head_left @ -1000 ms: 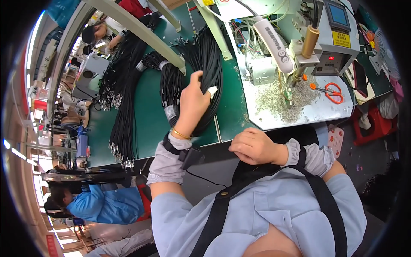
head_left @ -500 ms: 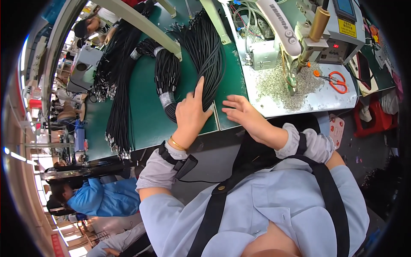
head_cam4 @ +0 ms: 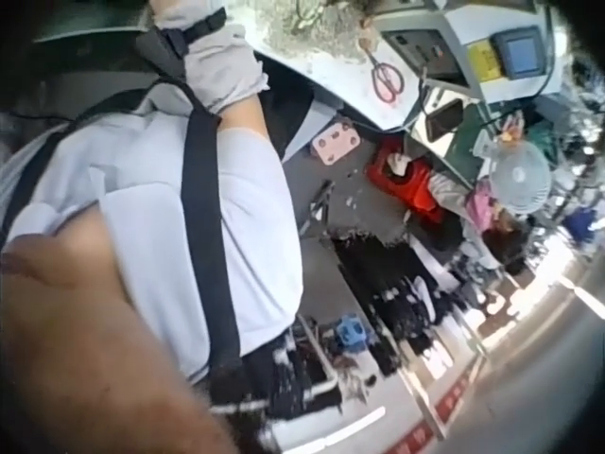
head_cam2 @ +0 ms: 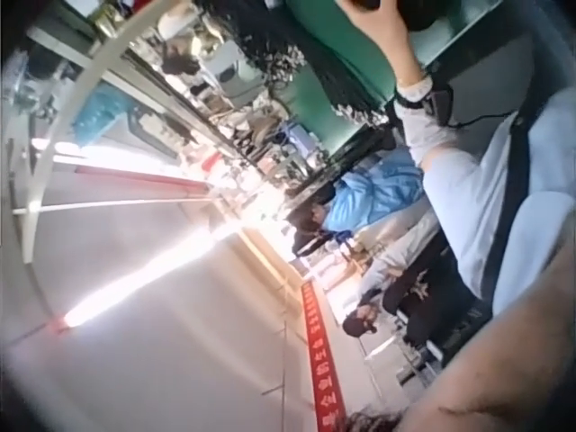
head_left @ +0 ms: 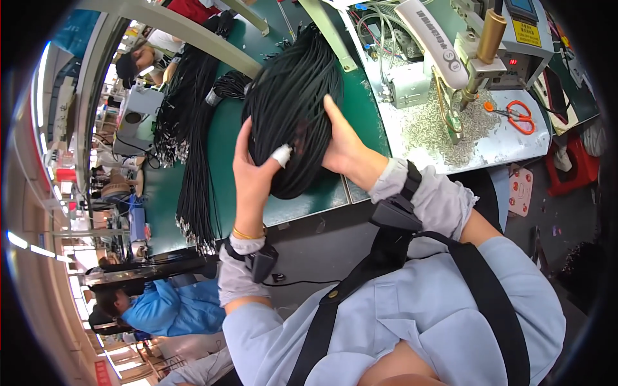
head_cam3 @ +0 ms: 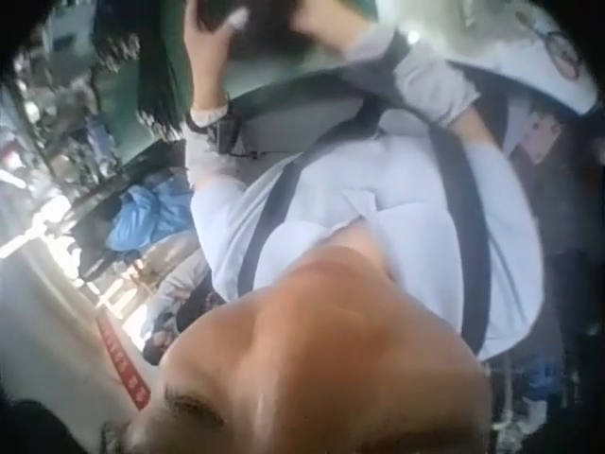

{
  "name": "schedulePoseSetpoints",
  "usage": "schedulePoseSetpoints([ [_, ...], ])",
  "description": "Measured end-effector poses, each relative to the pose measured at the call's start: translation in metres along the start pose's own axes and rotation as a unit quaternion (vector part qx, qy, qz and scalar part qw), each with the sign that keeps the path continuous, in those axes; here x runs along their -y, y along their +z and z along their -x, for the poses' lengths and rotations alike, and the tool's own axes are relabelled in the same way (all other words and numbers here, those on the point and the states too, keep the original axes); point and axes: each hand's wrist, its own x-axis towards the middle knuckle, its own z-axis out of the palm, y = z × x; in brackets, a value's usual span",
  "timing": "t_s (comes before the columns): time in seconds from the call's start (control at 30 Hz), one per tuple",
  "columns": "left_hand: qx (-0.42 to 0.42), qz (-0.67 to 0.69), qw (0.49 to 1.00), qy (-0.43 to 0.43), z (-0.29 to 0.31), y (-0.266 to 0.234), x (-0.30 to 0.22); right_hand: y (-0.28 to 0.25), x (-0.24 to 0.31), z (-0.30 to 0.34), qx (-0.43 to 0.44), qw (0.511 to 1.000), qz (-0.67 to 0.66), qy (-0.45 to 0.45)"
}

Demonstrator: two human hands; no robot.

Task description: Manually stripping and trimming wires on electronic components using hand tools on an assembly line.

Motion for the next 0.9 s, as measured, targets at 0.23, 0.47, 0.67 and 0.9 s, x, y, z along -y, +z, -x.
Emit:
schedulePoseSetpoints([
  [0.23, -0.015, 0.050, 0.998, -0.043, -0.018, -0.019, -0.012, -0.009, -0.007, 0.025, -0.079, 0.987, 0.128, -0.051],
  [0.47, -0.007, 0.098, 0.992, -0.084, -0.025, -0.037, -0.007, -0.003, -0.010, 0.037, -0.129, 0.960, 0.233, -0.081],
  [0.67, 0.061, -0.210, 0.975, 0.045, 0.007, 0.013, -0.010, -0.003, -0.014, 0.027, -0.170, 0.913, 0.326, -0.178],
  [0.9, 0.128, -0.138, 0.982, -0.027, -0.003, 0.013, -0.009, -0.012, 0.000, 0.043, -0.163, 0.939, 0.296, -0.069],
])
